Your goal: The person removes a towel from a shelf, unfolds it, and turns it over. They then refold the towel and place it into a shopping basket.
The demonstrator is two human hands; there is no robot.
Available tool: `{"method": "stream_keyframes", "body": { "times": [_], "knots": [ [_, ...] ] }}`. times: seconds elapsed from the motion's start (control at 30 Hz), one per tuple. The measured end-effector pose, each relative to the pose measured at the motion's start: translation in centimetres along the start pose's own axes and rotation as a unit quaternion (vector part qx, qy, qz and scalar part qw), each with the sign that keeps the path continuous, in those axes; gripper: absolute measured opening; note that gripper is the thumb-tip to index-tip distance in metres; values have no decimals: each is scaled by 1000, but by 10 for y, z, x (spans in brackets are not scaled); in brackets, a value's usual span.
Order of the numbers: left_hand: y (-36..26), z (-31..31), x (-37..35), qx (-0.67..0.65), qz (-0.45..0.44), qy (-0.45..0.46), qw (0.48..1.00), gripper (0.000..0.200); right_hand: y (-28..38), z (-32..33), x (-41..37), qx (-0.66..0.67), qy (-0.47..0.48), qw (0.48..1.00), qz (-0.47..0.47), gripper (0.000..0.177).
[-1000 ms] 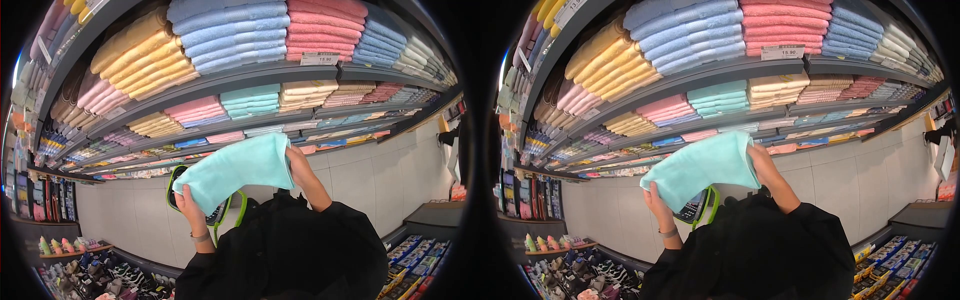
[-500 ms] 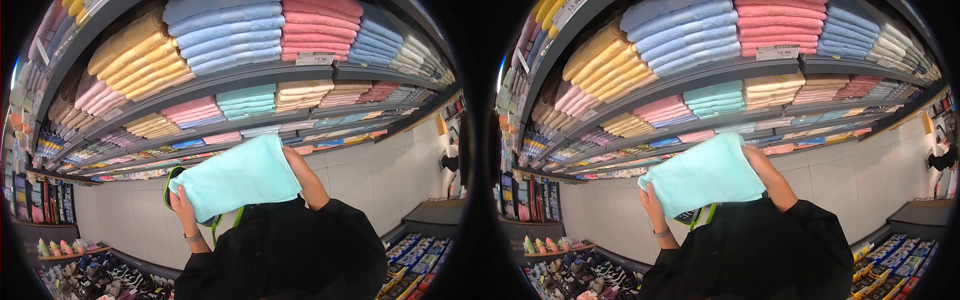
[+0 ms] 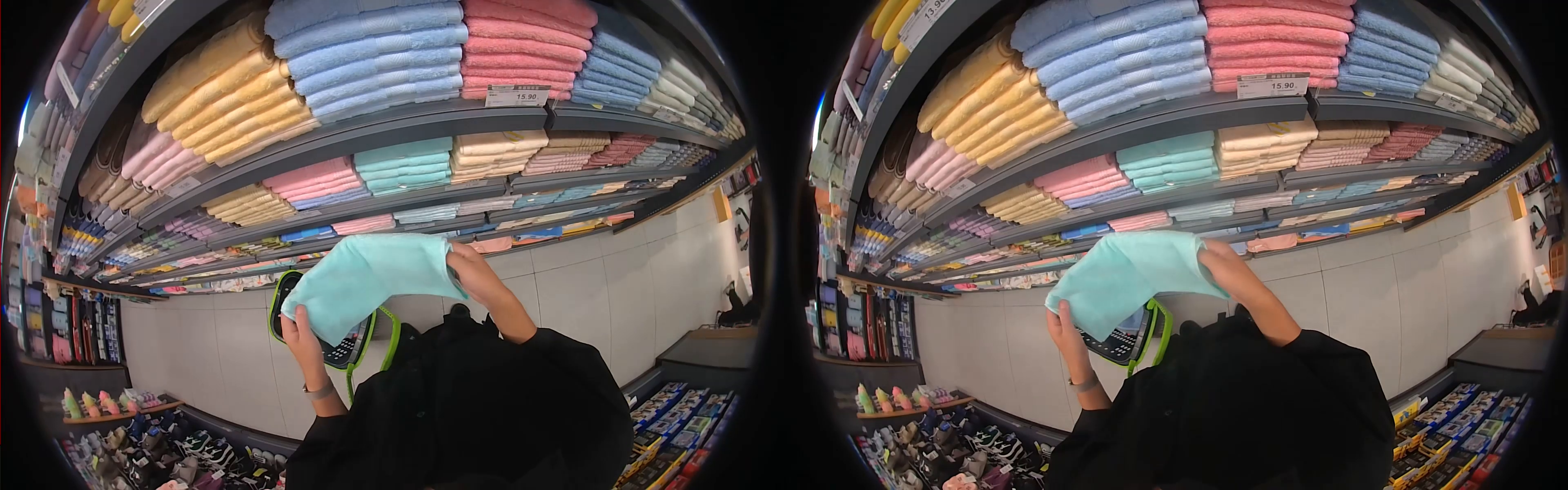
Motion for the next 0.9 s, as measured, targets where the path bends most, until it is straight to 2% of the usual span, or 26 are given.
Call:
{"method": "stream_keyframes", "body": {
  "times": [0.1,0.17,0.23,0.27,0.33,0.43,0.53,0.73,0.9],
  "knots": [
    [-26,-26,-10,25,-12,18,999,26,-5,-21,0,-78,14,997,-20,34],
    [-41,-54,-17,60,-27,55,996,19,-15,-45,1,-81,38,996,24,35],
    [-49,-90,-24,116,-120,147,975,25,-20,-67,0,-86,43,994,51,37],
    [-52,-106,-29,129,-134,171,968,37,-18,-77,-3,-90,34,994,56,38],
    [-45,-120,-38,142,-129,217,957,50,-20,-75,-3,-59,20,996,57,40],
    [-47,-128,-42,163,-129,254,945,55,-29,-62,2,21,14,999,43,41],
    [-50,-127,-43,172,-137,219,951,56,-25,-70,0,25,10,998,64,40],
    [-54,-126,-45,186,-160,209,947,57,-29,-72,0,37,30,998,44,43],
    [-64,-128,-45,196,-179,213,940,54,-11,-78,-4,57,91,988,112,50]
  ]
}}
Point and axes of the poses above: each hand's wrist, its own x-axis towards the middle knuckle, its own z-axis out of the back of the hand, y = z × x, the point moved 6 cm from there along x, towards the middle knuckle, and after that the axes turned 9 degrees about y, right-handed, at the moved point
